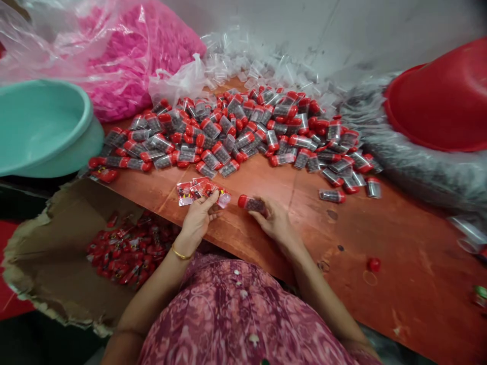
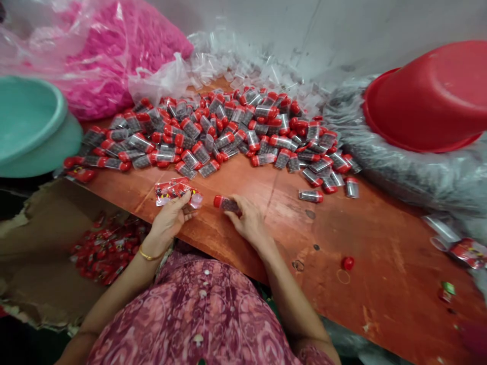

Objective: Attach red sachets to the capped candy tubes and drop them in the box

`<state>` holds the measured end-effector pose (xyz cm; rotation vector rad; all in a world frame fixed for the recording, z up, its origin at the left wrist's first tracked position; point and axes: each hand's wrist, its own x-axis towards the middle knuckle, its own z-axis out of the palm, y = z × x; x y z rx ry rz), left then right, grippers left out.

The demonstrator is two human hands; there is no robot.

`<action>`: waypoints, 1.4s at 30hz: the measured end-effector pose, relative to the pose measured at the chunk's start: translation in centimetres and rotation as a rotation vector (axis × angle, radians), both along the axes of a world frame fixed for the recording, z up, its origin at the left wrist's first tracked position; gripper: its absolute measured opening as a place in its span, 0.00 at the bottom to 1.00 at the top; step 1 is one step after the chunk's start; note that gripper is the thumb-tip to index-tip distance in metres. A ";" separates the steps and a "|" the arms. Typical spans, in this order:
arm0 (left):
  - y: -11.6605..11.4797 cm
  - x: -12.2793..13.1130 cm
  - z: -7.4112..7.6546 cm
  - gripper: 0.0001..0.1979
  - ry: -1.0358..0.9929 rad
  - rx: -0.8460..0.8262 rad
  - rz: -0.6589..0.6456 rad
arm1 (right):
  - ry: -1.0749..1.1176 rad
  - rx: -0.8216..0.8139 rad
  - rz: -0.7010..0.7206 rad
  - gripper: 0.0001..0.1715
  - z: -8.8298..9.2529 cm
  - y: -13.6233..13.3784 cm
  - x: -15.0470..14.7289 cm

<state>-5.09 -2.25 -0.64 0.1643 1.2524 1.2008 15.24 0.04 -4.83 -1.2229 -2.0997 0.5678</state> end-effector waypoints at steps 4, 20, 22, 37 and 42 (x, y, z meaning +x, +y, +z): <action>-0.1 0.1 0.2 0.21 -0.024 0.008 -0.056 | 0.144 -0.008 0.119 0.18 2.0 -1.1 -0.4; -0.1 0.3 0.7 0.23 0.045 0.010 -0.093 | 0.093 -0.003 0.233 0.18 4.1 -1.6 -0.7; -0.2 0.4 0.7 0.23 0.051 0.017 -0.112 | 0.109 -0.008 0.227 0.18 3.9 -1.4 -0.8; -0.6 2.3 -0.4 0.18 0.142 0.236 -0.015 | 0.395 -0.163 -0.029 0.20 0.9 -2.2 -3.2; -1.0 3.2 -0.2 0.17 0.065 0.224 0.000 | 0.333 0.033 -0.094 0.18 1.5 -2.8 -4.4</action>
